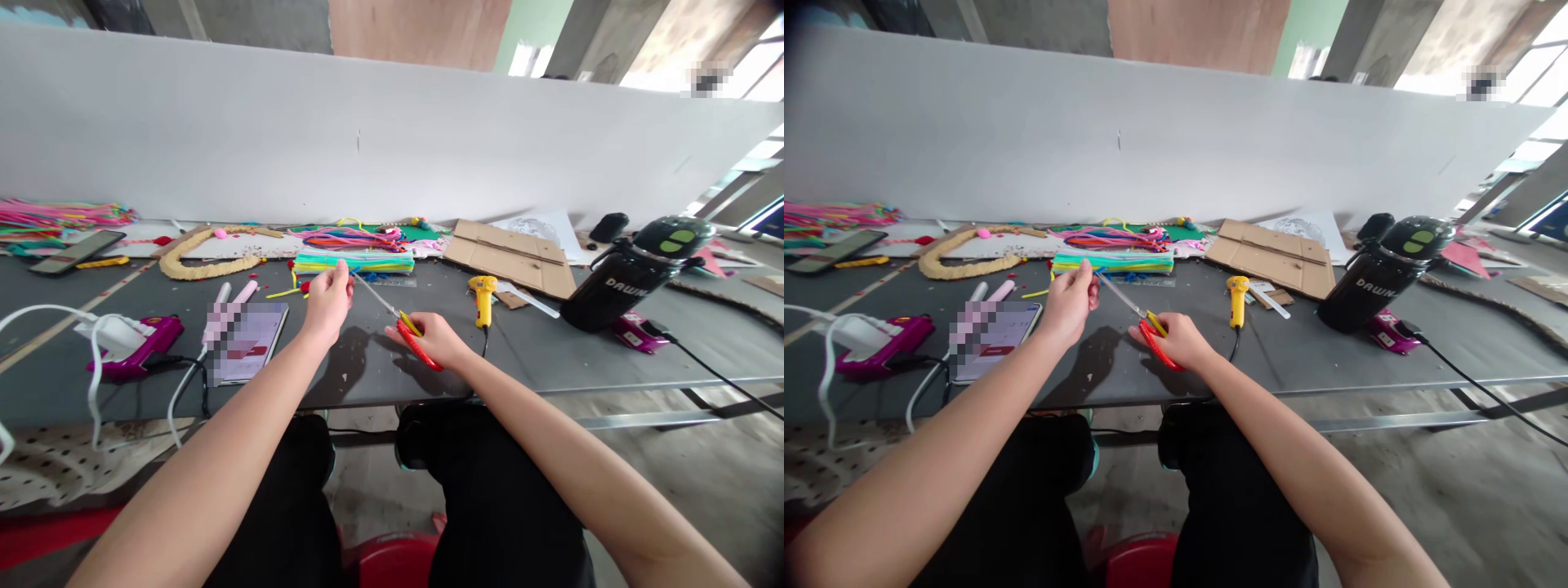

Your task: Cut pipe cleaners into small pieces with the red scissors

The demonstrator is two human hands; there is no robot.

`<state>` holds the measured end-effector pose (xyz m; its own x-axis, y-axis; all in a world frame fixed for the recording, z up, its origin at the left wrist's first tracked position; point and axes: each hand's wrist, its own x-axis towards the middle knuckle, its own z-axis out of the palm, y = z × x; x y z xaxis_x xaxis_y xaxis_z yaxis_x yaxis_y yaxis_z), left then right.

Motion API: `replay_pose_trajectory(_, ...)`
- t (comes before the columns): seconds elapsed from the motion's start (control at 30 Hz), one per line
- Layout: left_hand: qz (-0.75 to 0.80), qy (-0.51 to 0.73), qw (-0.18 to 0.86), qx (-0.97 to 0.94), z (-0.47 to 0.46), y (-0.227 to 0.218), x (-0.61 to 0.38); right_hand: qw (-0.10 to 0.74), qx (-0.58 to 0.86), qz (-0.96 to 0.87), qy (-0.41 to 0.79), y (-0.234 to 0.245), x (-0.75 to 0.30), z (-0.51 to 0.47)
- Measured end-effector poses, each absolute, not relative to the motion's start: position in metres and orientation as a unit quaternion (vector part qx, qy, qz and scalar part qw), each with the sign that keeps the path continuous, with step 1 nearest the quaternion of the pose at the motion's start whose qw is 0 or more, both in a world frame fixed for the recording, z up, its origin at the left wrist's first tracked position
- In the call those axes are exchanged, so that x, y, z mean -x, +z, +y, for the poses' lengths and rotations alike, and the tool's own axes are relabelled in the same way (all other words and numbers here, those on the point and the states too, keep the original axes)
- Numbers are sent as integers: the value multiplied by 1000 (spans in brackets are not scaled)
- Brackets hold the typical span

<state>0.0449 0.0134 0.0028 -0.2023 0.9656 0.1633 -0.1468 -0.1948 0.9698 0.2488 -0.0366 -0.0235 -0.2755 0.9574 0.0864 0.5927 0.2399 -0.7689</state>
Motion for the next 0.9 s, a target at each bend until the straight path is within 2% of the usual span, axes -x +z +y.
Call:
replay_pose_trajectory(0.37, 441, 631, 433, -468, 12, 4, -47, 278, 540, -730, 312, -24, -246, -36)
replay_pose_trajectory(0.9, 426, 618, 448, -486, 11, 4, -39, 295, 535, -700, 368, -24, -257, -32)
